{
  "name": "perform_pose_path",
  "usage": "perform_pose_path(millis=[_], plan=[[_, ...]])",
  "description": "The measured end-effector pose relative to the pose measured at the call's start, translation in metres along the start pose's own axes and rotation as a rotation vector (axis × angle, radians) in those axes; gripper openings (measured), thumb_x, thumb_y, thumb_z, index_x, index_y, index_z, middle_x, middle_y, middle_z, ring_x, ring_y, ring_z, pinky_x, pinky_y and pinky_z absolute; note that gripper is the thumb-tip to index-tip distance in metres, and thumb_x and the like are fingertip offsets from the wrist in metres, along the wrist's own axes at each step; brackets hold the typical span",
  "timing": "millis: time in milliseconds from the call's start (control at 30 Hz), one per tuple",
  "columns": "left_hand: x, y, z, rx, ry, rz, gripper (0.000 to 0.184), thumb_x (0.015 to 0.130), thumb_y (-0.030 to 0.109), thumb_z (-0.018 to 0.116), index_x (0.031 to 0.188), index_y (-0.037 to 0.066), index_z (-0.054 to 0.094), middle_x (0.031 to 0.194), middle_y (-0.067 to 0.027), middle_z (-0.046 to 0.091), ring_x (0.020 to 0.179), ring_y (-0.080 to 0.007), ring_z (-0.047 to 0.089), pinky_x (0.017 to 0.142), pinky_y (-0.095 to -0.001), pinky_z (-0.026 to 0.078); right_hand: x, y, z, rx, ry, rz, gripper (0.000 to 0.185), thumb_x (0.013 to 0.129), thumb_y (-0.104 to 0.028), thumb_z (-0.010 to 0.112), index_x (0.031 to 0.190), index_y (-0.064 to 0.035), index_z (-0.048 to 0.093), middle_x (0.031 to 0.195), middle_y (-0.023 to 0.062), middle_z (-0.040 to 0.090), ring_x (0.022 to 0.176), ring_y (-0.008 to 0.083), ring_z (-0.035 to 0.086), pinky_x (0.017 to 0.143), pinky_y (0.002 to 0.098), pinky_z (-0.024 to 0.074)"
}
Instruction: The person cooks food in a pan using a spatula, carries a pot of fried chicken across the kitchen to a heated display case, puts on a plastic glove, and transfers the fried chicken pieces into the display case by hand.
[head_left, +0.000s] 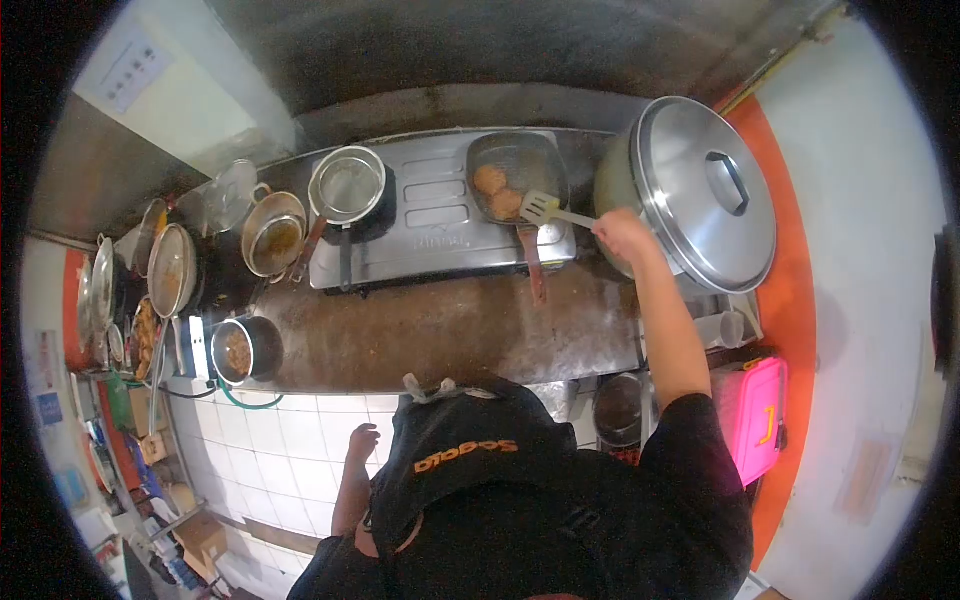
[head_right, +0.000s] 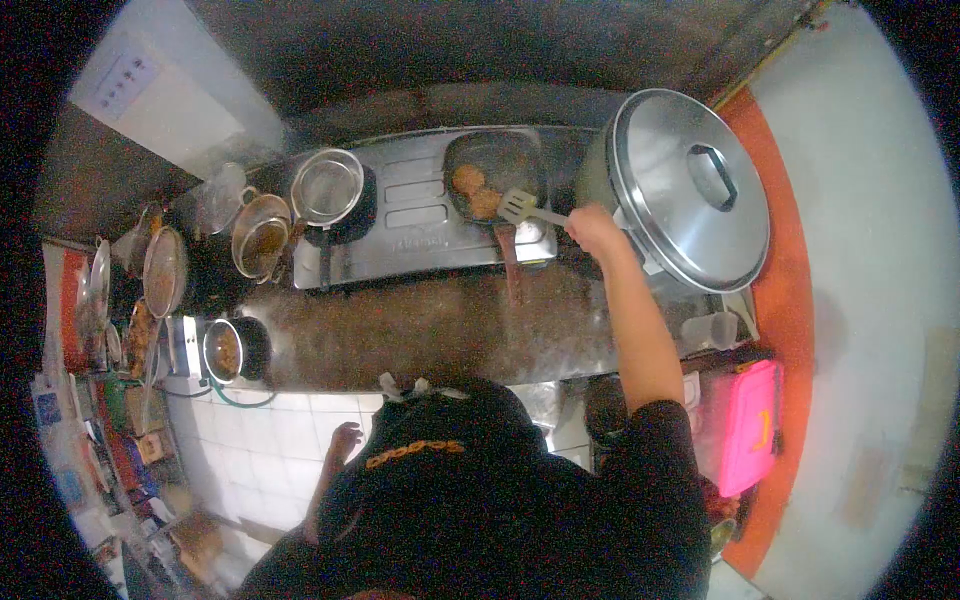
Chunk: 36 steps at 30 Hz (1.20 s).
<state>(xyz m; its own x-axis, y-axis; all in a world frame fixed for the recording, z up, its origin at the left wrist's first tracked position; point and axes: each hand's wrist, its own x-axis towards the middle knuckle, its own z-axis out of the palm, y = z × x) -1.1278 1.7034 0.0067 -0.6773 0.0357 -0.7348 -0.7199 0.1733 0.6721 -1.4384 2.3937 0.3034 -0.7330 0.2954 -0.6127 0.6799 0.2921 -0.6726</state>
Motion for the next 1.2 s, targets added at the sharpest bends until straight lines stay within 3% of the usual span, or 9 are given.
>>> perform_pose_path(millis=[67,100,333,533,567,633,767,933,1200], plan=[[0.005,0.001,0.001,-0.026,0.016,-0.008,0.028,0.084,-0.003,0.051,0.110,-0.001,0.058,0.084,-0.0120,0.069,0.069,-0.0168,0.062,0.059,-0.0283,0.051,0.016,0.015,-0.001,0.267,-0.094,0.130,0.013,0.079,-0.008,0.062,0.070,-0.0006,0.058,0.059,0.0041,0.049,0.039,0.0090,0.035,0.034,0.0265,0.0207],[0.003,0.013,0.009,0.169,0.084,-0.020,0.028,0.084,-0.003,0.050,0.110,-0.001,0.059,0.084,-0.0129,0.069,0.067,-0.0174,0.062,0.059,-0.0285,0.051,0.026,0.023,0.000,0.396,-0.142,0.195,0.012,0.078,-0.009,0.062,0.070,-0.0007,0.058,0.060,0.0051,0.051,0.038,0.0093,0.035,0.033,0.0272,0.0202],[0.024,-0.010,-0.009,-0.203,-0.124,-0.081,0.028,0.082,-0.001,0.056,0.110,-0.001,0.059,0.083,-0.0128,0.069,0.064,-0.0190,0.063,0.058,-0.0300,0.051,0.033,0.049,0.035,0.785,-0.305,0.346,0.020,0.090,-0.010,0.056,0.102,0.0063,0.054,0.065,-0.0002,0.046,0.041,0.0021,0.028,0.033,0.0177,0.0173],[0.041,0.002,-0.031,-0.233,-0.072,-0.073,0.029,0.081,-0.002,0.057,0.109,-0.001,0.061,0.084,-0.0121,0.069,0.065,-0.0185,0.064,0.057,-0.0296,0.052,0.018,0.036,0.045,0.933,-0.332,0.322,0.020,0.093,-0.011,0.051,0.103,0.0065,0.054,0.064,-0.0010,0.046,0.041,0.0014,0.028,0.033,0.0166,0.0180],[0.048,0.009,-0.032,0.198,-0.020,-0.025,0.028,0.082,-0.002,0.057,0.109,0.000,0.061,0.083,-0.0107,0.070,0.065,-0.0179,0.065,0.058,-0.0287,0.053,0.018,0.030,0.046,0.935,-0.294,0.300,0.020,0.093,-0.011,0.051,0.102,0.0062,0.054,0.064,-0.0008,0.046,0.041,0.0015,0.028,0.033,0.0169,0.0182],[0.047,0.021,-0.033,0.156,0.048,0.008,0.028,0.082,-0.002,0.057,0.109,0.000,0.061,0.084,-0.0114,0.070,0.066,-0.0176,0.065,0.058,-0.0284,0.053,0.016,0.017,0.048,0.941,-0.216,0.261,0.019,0.093,-0.012,0.051,0.099,0.0056,0.055,0.065,-0.0004,0.046,0.041,0.0016,0.028,0.034,0.0173,0.0186],[0.053,0.031,-0.047,0.190,0.044,0.046,0.028,0.082,-0.002,0.056,0.109,0.000,0.061,0.086,-0.0131,0.071,0.069,-0.0177,0.067,0.059,-0.0280,0.054,0.004,0.001,0.049,0.724,-0.052,0.065,0.007,0.081,-0.005,0.056,0.080,0.0022,0.057,0.059,0.0037,0.050,0.039,0.0077,0.034,0.034,0.0242,0.0205],[0.056,0.023,-0.060,0.085,0.018,0.010,0.028,0.083,-0.003,0.051,0.108,-0.001,0.061,0.085,-0.0141,0.071,0.068,-0.0179,0.067,0.059,-0.0271,0.054,0.005,0.001,0.055,0.409,0.204,0.060,0.016,0.075,-0.003,0.061,0.061,-0.0016,0.054,0.050,0.0024,0.042,0.037,0.0114,0.034,0.034,0.0297,0.0192],[0.035,0.046,-0.065,0.016,-0.017,-0.169,0.025,0.080,-0.002,0.054,0.103,-0.002,0.063,0.092,-0.0105,0.071,0.066,-0.0174,0.067,0.060,-0.0281,0.055,0.005,0.028,0.101,0.828,0.002,0.127,0.006,0.078,-0.003,0.060,0.076,0.0002,0.056,0.060,0.0032,0.048,0.039,0.0066,0.033,0.034,0.0229,0.0191]])
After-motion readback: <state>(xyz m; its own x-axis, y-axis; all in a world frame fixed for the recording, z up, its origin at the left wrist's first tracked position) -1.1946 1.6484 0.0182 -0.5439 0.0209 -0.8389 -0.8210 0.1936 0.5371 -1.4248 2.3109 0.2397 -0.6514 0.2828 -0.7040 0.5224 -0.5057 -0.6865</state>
